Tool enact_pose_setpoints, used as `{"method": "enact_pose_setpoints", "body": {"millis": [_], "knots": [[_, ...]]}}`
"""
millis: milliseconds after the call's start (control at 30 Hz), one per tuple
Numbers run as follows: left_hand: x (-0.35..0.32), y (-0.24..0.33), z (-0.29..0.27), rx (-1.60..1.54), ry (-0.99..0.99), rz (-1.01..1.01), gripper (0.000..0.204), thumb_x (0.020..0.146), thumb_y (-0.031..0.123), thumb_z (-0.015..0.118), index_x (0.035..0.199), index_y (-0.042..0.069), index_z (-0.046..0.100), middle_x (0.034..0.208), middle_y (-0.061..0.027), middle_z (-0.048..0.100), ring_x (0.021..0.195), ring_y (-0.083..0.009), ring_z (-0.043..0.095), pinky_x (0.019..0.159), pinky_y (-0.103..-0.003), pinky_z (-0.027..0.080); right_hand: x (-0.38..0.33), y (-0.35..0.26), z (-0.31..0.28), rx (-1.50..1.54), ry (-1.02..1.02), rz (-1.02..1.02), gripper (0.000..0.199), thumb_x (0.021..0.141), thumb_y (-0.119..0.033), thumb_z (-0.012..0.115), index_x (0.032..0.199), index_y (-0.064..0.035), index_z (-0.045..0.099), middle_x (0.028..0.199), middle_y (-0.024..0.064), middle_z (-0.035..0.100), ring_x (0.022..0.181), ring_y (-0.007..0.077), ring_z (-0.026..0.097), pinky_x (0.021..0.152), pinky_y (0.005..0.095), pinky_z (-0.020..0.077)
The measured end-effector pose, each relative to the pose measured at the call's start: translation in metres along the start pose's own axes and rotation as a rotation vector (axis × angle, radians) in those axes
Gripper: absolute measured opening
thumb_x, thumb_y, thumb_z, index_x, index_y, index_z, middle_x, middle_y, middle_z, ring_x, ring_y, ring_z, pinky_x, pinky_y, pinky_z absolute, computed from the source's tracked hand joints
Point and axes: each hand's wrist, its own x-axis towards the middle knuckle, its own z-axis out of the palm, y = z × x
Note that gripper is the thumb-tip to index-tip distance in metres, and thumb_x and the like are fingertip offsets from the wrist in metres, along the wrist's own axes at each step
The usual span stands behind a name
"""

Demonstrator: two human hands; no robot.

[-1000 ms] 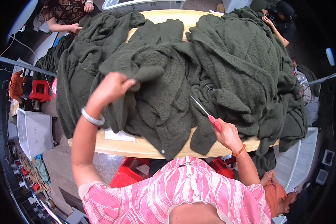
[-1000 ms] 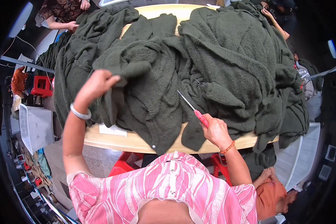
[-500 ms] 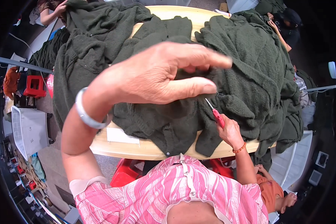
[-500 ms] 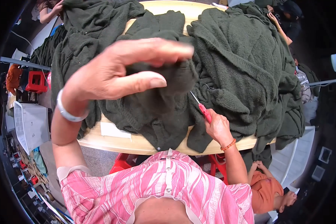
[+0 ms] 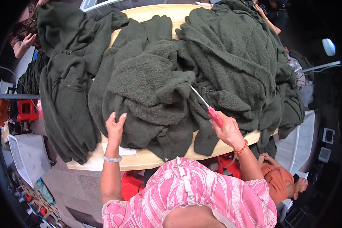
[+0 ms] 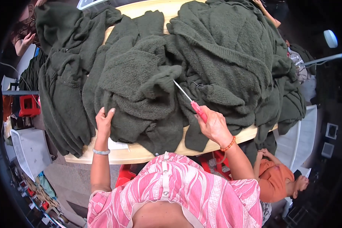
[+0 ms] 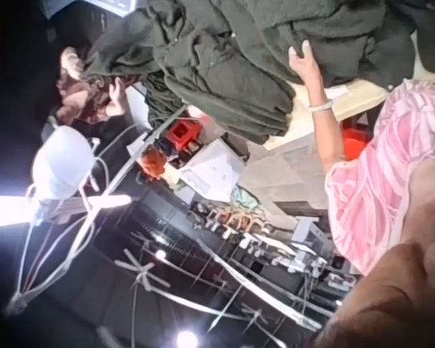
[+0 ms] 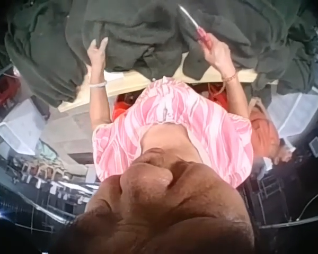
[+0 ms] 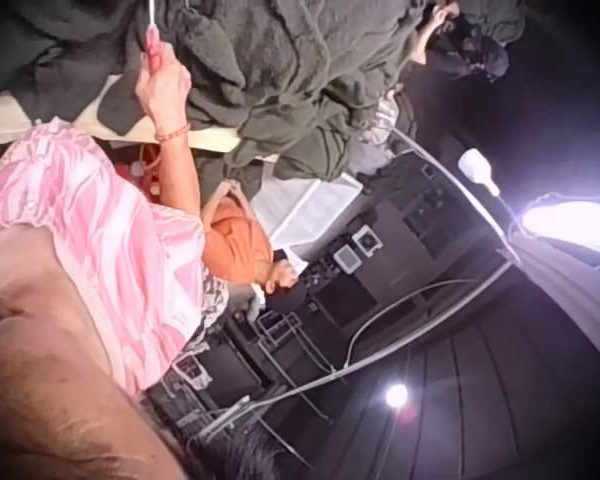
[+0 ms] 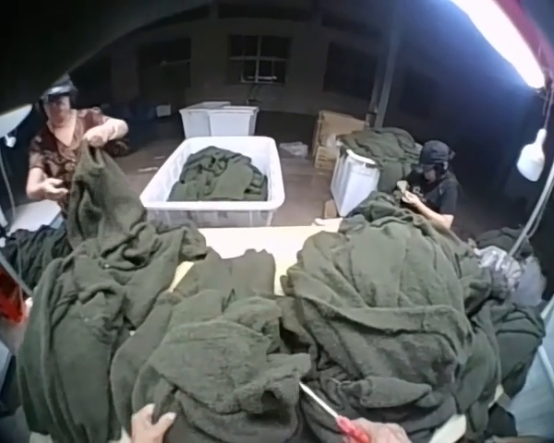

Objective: Trim loose threads from green garments using a thread cutter.

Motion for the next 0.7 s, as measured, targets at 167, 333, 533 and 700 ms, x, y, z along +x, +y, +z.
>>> {"method": "enact_pose_setpoints", "body": {"millis": [167, 333, 533, 700], "knots": [[-0.041, 0.091, 0.024, -0.444, -0.074, 0.222, 0.039, 0.090, 0.005, 0.057, 0.127, -0.006, 0.054, 0.120, -0.0111, 0.064, 0.110, -0.0177, 0.060, 0.097, -0.031, 0.045, 0.005, -0.023, -0.006, 0.281, -0.012, -0.320, 0.028, 0.089, -0.005, 0.064, 0.116, -0.0005, 0.060, 0.090, 0.0127, 0.070, 0.081, 0.0229, 0.070, 0.076, 0.0321, 0.0532], [-0.068, 0.110, 0.021, 0.007, -0.533, 0.365, 0.044, 0.072, 0.005, 0.072, 0.112, -0.010, 0.063, 0.130, -0.0186, 0.057, 0.125, -0.0271, 0.049, 0.108, -0.036, 0.033, 0.052, -0.032, 0.032, 0.677, -0.545, -0.318, 0.036, 0.093, -0.011, 0.063, 0.127, 0.0000, 0.056, 0.110, 0.0062, 0.069, 0.097, 0.0137, 0.065, 0.086, 0.0301, 0.0515], [-0.074, 0.008, 0.062, 0.105, -0.705, -0.017, 0.046, 0.078, 0.016, 0.070, 0.118, -0.006, 0.063, 0.146, -0.0218, 0.043, 0.138, -0.0323, 0.038, 0.114, -0.038, 0.027, 0.149, -0.018, 0.065, 0.271, -0.404, -0.568, 0.048, 0.096, -0.012, 0.059, 0.142, -0.0056, 0.048, 0.138, 0.0042, 0.058, 0.124, 0.0122, 0.052, 0.109, 0.0261, 0.0341], [-0.093, 0.002, 0.072, 0.234, -0.671, -0.004, 0.048, 0.081, 0.022, 0.070, 0.122, -0.002, 0.062, 0.151, -0.0242, 0.034, 0.141, -0.0377, 0.032, 0.116, -0.041, 0.025, 0.247, -0.076, -0.035, -0.161, 0.414, -0.725, 0.051, 0.087, -0.004, 0.057, 0.134, -0.0236, 0.057, 0.101, 0.0160, 0.056, 0.094, 0.0340, 0.062, 0.085, 0.0377, 0.0530]]}}
